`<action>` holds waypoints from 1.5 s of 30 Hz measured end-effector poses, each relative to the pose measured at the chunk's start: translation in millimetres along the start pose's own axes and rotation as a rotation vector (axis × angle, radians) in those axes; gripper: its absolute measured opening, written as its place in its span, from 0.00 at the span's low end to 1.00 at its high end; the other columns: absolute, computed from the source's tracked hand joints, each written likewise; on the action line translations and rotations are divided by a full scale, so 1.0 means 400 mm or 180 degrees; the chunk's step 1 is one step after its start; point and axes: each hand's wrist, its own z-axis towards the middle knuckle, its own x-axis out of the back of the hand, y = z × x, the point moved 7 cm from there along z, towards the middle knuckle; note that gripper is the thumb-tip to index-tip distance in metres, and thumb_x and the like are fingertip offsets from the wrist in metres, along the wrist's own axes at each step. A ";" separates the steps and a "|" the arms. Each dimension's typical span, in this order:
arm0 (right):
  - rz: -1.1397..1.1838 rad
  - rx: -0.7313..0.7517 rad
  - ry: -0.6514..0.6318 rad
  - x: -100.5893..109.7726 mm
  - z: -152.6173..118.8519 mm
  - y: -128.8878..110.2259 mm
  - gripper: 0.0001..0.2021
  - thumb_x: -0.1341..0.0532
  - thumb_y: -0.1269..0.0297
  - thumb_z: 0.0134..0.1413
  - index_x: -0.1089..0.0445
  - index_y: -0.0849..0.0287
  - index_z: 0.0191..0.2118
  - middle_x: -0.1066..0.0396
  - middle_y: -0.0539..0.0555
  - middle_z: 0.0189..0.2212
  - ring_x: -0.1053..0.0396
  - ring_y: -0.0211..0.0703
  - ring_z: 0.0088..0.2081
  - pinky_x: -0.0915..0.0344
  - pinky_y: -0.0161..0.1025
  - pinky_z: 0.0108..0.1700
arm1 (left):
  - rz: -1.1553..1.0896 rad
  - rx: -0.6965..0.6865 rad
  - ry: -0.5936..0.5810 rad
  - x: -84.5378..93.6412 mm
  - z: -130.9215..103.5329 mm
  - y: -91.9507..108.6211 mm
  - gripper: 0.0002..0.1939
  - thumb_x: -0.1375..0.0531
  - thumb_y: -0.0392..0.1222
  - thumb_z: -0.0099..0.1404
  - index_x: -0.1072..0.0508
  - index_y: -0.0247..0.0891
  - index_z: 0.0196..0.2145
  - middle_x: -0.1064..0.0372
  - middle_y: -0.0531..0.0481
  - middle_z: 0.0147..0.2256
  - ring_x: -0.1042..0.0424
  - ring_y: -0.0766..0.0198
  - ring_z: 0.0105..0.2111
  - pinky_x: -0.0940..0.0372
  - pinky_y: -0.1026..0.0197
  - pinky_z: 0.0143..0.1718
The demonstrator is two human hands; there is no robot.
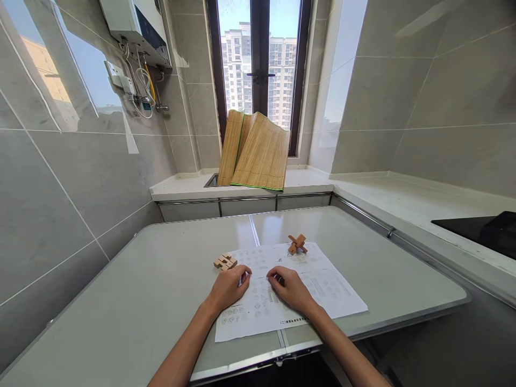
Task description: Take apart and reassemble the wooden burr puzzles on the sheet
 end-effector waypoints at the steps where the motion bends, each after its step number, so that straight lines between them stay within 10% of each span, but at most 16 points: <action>1: -0.0007 0.0005 -0.0001 -0.001 0.000 0.002 0.09 0.43 0.64 0.62 0.25 0.55 0.38 0.23 0.52 0.33 0.29 0.43 0.32 0.35 0.39 0.36 | -0.0012 0.0010 0.0004 0.000 0.000 -0.001 0.14 0.49 0.46 0.72 0.25 0.43 0.44 0.27 0.50 0.29 0.27 0.59 0.29 0.36 0.57 0.31; 13: 0.0373 -0.0224 0.0017 0.009 0.017 0.024 0.09 0.42 0.60 0.60 0.25 0.56 0.38 0.23 0.52 0.32 0.29 0.43 0.29 0.34 0.39 0.34 | -0.0117 -0.0001 0.0097 0.005 -0.001 0.002 0.13 0.48 0.45 0.71 0.24 0.42 0.42 0.26 0.49 0.28 0.27 0.60 0.28 0.35 0.58 0.30; 21: 0.0521 -0.0715 0.1303 0.165 0.061 0.152 0.21 0.44 0.49 0.62 0.39 0.58 0.53 0.23 0.53 0.30 0.27 0.46 0.26 0.32 0.43 0.36 | -0.0101 0.0055 0.0082 0.005 -0.003 -0.005 0.13 0.49 0.45 0.71 0.24 0.43 0.42 0.27 0.50 0.28 0.27 0.59 0.28 0.35 0.58 0.30; 28: 0.0432 -0.1117 0.1449 0.187 0.059 0.244 0.22 0.46 0.44 0.61 0.37 0.56 0.52 0.23 0.50 0.26 0.29 0.45 0.21 0.36 0.39 0.29 | -0.0079 0.0115 0.0036 0.002 -0.001 -0.004 0.13 0.49 0.46 0.72 0.25 0.43 0.42 0.27 0.50 0.28 0.27 0.60 0.28 0.36 0.58 0.30; 45: 0.0856 -0.1101 0.1725 0.195 0.054 0.229 0.24 0.38 0.39 0.53 0.31 0.57 0.41 0.25 0.52 0.27 0.30 0.44 0.25 0.38 0.38 0.29 | -0.0183 0.0142 0.0098 0.005 0.002 -0.006 0.13 0.47 0.47 0.72 0.25 0.41 0.41 0.28 0.50 0.28 0.29 0.61 0.27 0.37 0.61 0.29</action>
